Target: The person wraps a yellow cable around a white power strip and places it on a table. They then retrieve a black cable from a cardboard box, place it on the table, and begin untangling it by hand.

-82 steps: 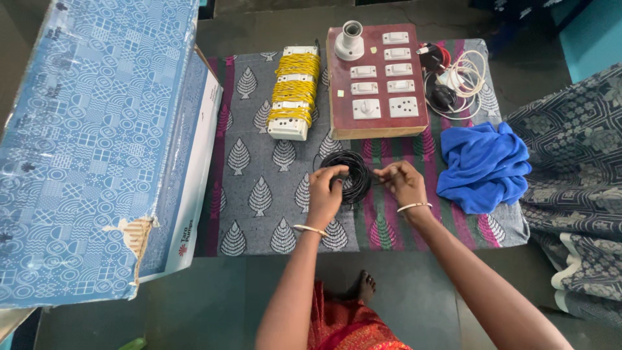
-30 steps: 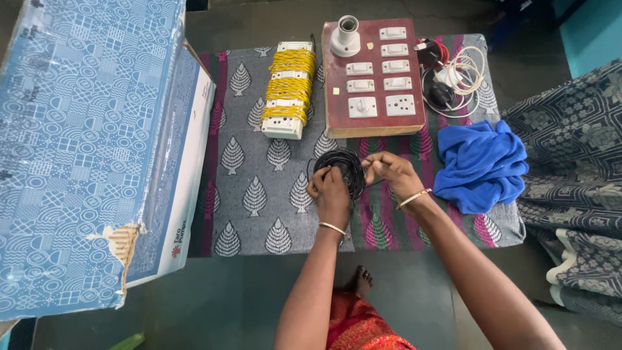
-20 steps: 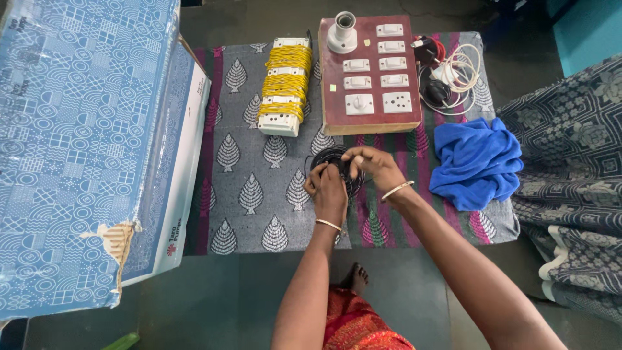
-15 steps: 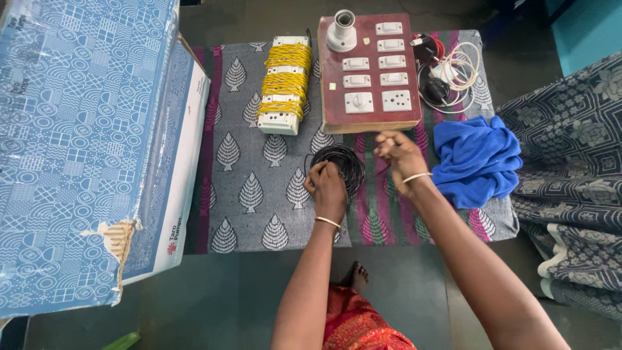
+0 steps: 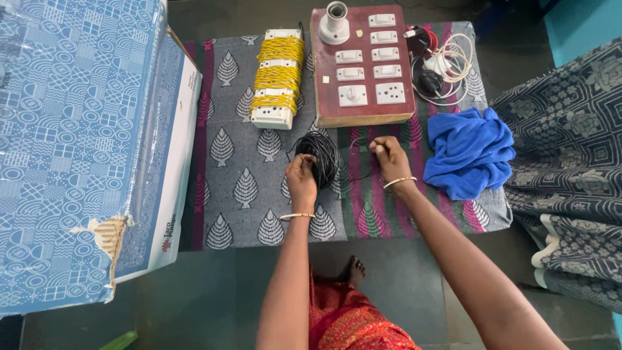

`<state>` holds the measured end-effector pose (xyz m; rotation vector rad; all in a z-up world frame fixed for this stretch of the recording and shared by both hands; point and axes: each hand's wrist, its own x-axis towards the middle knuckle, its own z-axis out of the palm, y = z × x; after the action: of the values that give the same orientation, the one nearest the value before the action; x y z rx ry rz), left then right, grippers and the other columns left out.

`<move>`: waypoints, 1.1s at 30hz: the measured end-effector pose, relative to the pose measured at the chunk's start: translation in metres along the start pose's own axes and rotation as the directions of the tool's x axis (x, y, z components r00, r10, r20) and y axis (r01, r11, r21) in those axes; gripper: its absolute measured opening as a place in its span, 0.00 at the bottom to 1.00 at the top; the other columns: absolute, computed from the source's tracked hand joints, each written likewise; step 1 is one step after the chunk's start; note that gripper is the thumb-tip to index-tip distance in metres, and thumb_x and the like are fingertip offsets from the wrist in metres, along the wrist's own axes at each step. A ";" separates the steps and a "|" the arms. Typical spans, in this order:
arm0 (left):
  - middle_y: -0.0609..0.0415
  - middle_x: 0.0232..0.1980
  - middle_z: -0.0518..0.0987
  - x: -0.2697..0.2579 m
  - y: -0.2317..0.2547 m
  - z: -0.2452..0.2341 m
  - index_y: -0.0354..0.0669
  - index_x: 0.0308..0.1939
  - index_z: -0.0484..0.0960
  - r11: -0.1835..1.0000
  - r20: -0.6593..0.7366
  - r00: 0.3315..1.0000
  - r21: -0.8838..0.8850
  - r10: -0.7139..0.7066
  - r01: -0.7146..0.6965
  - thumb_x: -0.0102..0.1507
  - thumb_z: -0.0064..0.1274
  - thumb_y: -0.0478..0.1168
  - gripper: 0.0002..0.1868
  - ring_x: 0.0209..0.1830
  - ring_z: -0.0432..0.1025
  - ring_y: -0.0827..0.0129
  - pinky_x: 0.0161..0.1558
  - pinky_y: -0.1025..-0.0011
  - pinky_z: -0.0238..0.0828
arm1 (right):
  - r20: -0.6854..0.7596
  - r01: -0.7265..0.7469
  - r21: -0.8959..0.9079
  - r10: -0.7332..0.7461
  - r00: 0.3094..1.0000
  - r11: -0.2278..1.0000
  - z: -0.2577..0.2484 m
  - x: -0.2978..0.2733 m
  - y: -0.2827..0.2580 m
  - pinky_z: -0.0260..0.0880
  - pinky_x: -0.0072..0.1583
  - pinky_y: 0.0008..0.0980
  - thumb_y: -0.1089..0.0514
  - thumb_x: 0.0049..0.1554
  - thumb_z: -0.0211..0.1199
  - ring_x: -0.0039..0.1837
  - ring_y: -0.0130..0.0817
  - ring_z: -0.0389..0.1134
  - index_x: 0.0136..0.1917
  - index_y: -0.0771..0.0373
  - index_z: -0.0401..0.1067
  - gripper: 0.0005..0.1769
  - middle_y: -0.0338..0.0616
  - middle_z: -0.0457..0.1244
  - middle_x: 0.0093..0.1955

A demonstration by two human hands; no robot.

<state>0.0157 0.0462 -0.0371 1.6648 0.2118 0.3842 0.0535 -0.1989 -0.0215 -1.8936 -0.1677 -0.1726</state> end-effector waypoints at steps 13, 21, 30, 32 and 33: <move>0.45 0.48 0.83 -0.001 0.005 -0.013 0.37 0.52 0.82 0.966 0.090 0.987 0.212 0.130 -0.147 0.69 0.45 0.31 0.12 0.51 0.73 0.58 0.55 0.67 0.68 | 0.184 0.247 -0.280 -0.201 0.962 0.928 0.040 0.005 -0.055 0.61 0.56 0.42 0.66 0.55 0.64 0.50 0.45 0.65 0.49 0.61 0.79 0.09 0.48 0.67 0.44; 0.47 0.49 0.78 -0.001 0.019 -0.016 0.40 0.52 0.83 0.961 0.151 0.986 0.274 -0.072 0.028 0.63 0.58 0.35 0.13 0.55 0.68 0.57 0.57 0.65 0.68 | 0.221 -0.251 0.251 0.197 0.955 0.935 0.075 0.003 -0.036 0.65 0.49 0.22 0.68 0.63 0.58 0.47 0.19 0.63 0.50 0.69 0.75 0.05 0.33 0.66 0.44; 0.50 0.45 0.80 -0.001 0.016 -0.015 0.45 0.44 0.84 0.938 0.163 0.986 0.346 -0.042 -0.017 0.59 0.62 0.37 0.10 0.52 0.70 0.57 0.55 0.64 0.70 | 0.207 -0.243 0.229 0.197 0.958 0.943 0.077 0.002 -0.023 0.66 0.51 0.25 0.65 0.64 0.59 0.48 0.22 0.66 0.53 0.70 0.75 0.07 0.37 0.67 0.46; 0.48 0.45 0.77 -0.004 0.021 -0.009 0.44 0.44 0.82 0.909 0.110 0.994 0.415 -0.007 -0.039 0.56 0.62 0.37 0.12 0.52 0.68 0.54 0.55 0.60 0.67 | 0.089 -0.056 0.031 0.053 0.995 0.998 0.077 0.004 -0.029 0.69 0.56 0.27 0.63 0.62 0.59 0.53 0.27 0.70 0.57 0.70 0.74 0.12 0.41 0.69 0.51; 0.48 0.45 0.77 -0.005 0.024 -0.008 0.44 0.43 0.82 0.899 0.108 0.994 0.434 0.009 -0.055 0.56 0.61 0.37 0.11 0.53 0.67 0.54 0.56 0.58 0.64 | 0.065 -0.112 0.120 0.105 0.992 0.987 0.077 0.003 -0.036 0.68 0.59 0.28 0.61 0.65 0.56 0.56 0.29 0.69 0.60 0.69 0.73 0.13 0.43 0.69 0.54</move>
<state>0.0060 0.0486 -0.0132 2.1291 0.2034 0.2859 0.0524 -0.1140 -0.0124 -1.7805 -0.1121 -0.0322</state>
